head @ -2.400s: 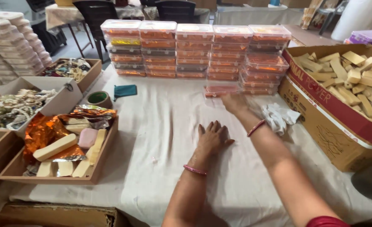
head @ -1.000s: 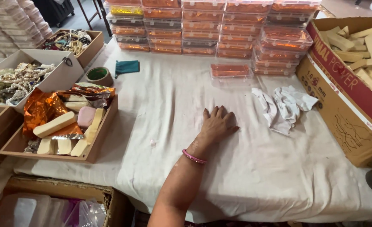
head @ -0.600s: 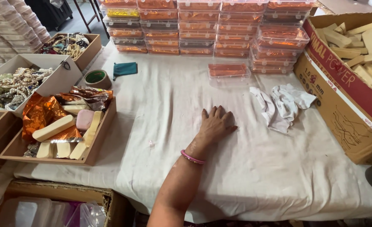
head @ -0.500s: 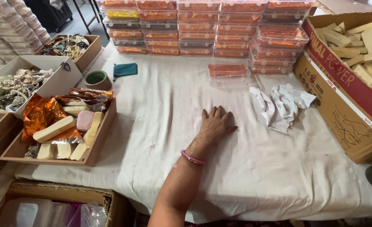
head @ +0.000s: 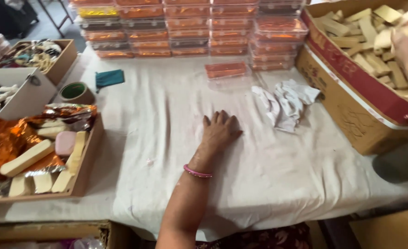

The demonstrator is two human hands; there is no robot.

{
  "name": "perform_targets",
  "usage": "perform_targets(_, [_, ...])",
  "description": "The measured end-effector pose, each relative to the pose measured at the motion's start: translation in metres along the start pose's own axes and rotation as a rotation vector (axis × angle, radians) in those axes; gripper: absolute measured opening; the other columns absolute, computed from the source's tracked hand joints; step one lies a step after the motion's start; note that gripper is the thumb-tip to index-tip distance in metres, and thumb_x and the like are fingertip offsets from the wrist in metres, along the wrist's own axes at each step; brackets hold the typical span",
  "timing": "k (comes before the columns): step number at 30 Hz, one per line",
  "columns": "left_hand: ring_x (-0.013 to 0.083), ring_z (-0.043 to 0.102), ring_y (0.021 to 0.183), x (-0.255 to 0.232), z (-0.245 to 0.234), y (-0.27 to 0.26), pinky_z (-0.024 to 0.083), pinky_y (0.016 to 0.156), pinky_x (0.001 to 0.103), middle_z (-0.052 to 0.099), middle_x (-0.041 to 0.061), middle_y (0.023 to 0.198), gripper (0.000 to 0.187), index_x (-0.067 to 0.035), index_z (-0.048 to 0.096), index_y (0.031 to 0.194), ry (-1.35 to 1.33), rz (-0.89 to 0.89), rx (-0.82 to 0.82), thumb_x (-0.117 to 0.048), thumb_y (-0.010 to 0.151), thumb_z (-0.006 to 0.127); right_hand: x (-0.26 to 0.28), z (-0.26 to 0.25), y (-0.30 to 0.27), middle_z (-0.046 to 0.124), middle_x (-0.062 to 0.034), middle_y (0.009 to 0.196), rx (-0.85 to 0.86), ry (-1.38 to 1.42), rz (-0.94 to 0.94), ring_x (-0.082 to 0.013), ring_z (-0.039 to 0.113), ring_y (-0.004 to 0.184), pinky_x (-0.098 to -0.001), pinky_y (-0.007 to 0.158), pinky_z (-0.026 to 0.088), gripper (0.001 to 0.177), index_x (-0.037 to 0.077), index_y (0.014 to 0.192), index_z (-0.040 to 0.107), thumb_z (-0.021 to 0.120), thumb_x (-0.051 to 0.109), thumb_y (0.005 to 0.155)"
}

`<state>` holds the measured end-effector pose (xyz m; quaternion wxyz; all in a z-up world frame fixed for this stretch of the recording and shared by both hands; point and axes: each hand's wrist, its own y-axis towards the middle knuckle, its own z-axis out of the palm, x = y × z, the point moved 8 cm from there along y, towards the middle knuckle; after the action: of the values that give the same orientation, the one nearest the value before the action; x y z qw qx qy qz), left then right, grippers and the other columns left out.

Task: Wrapping small wooden or soap blocks in foil and placing them into containers.

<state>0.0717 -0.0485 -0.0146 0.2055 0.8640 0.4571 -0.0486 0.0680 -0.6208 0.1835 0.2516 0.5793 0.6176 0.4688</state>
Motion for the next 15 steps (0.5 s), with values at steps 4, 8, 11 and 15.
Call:
perform_targets(4, [0.0397, 0.032, 0.146, 0.003, 0.000, 0.000, 0.018, 0.111, 0.074, 0.040, 0.022, 0.156, 0.070, -0.019, 0.053, 0.144, -0.003, 0.002, 0.011, -0.060, 0.089, 0.063, 0.210, -0.037, 0.020, 0.065, -0.0051, 0.113, 0.041, 0.552, 0.626, -0.0126, 0.075, 0.090, -0.0241, 0.072, 0.063, 0.023, 0.014, 0.112, 0.059, 0.073, 0.016, 0.095])
perform_targets(8, [0.0389, 0.031, 0.147, 0.003, 0.001, -0.002, 0.018, 0.113, 0.073, 0.039, 0.021, 0.157, 0.070, -0.019, 0.052, 0.146, -0.005, -0.001, 0.040, -0.060, 0.090, 0.062, 0.251, 0.017, -0.019, 0.070, -0.0156, 0.099, 0.599, 0.195, 0.435, -0.0210, 0.067, 0.080, -0.0302, 0.064, 0.055, 0.033, 0.010, 0.126, 0.067, 0.077, 0.013, 0.095])
perform_targets(11, [0.0381, 0.033, 0.148, 0.004, 0.002, -0.003, 0.020, 0.115, 0.071, 0.040, 0.021, 0.157, 0.071, -0.018, 0.053, 0.146, 0.014, 0.016, 0.017, -0.062, 0.091, 0.060, 0.272, 0.054, -0.064, 0.071, -0.0163, 0.098, 0.862, 0.081, 0.383, -0.0304, 0.067, 0.090, -0.0479, 0.075, 0.053, 0.032, 0.008, 0.117, 0.071, 0.077, 0.029, 0.093])
perform_targets(15, [0.0391, 0.031, 0.147, 0.004, 0.001, 0.001, 0.019, 0.113, 0.072, 0.039, 0.022, 0.156, 0.071, -0.017, 0.053, 0.145, 0.003, 0.022, 0.028, -0.062, 0.090, 0.061, 0.241, 0.060, -0.039, 0.070, -0.0153, 0.111, 0.590, -0.061, -0.341, -0.0289, 0.068, 0.101, -0.0426, 0.091, 0.056, 0.033, 0.007, 0.107, 0.074, 0.081, 0.033, 0.088])
